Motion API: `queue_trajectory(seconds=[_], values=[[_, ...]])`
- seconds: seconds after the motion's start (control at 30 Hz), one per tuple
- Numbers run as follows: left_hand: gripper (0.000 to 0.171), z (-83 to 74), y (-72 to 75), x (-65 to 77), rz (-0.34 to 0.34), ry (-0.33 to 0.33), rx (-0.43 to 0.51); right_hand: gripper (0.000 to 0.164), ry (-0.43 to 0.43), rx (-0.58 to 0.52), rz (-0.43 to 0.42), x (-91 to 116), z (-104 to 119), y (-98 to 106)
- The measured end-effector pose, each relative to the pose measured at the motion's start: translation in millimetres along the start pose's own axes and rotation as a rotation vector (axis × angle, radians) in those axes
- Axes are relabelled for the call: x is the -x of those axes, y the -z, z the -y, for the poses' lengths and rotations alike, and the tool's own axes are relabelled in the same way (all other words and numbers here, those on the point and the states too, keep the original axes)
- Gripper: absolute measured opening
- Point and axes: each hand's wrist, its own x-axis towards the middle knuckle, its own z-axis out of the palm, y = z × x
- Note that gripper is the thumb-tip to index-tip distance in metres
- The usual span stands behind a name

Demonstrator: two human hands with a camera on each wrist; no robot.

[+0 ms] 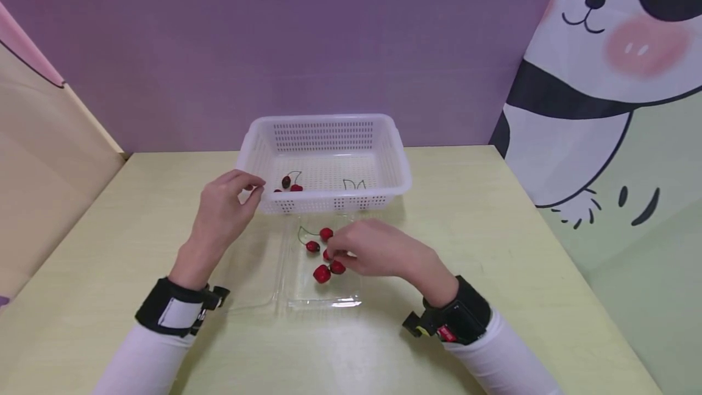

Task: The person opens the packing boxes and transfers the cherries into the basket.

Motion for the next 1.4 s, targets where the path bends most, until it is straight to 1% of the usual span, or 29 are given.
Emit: queue_trajectory(seconds=[0.27,0.43,0.53,0.7,1.0,1.13,1.27,1.4], values=[[0.009,0.7,-1.1,-0.2,-0.016,-0.028,0.013,0.012,0.085,0.021,-0.127,1.2,-1.0,2.9],[0.009,0.5,-2.3,0.3,-0.010,-0.028,0.010,0.016,0.117,0.028,-0.206,1.1,-1.0,4.2],[0.008,0.1,-2.3,0.4,-0.006,-0.028,0.013,0.020,0.121,0.013,-0.267,1.1,-2.1,3.8],[0.008,-0.8,-2.4,0.4,0.005,-0.022,0.010,0.022,0.123,-0.021,-0.370,-0.1,-3.0,3.0],[0.007,-1.7,-4.0,1.0,0.022,-0.015,0.000,0.025,0.136,-0.045,-0.502,-1.2,-6.9,2.4],[0.008,-2.2,-4.9,1.9,0.029,-0.018,0.001,0.023,0.130,-0.096,-0.532,-1.4,-7.4,1.8],[0.008,-2.6,-5.5,2.6,0.033,-0.016,0.005,0.021,0.107,-0.163,-0.528,-1.1,-6.8,1.6],[0.008,-3.1,-5.2,2.6,0.034,-0.014,0.006,0.020,0.081,-0.185,-0.537,-1.0,-5.5,1.7]])
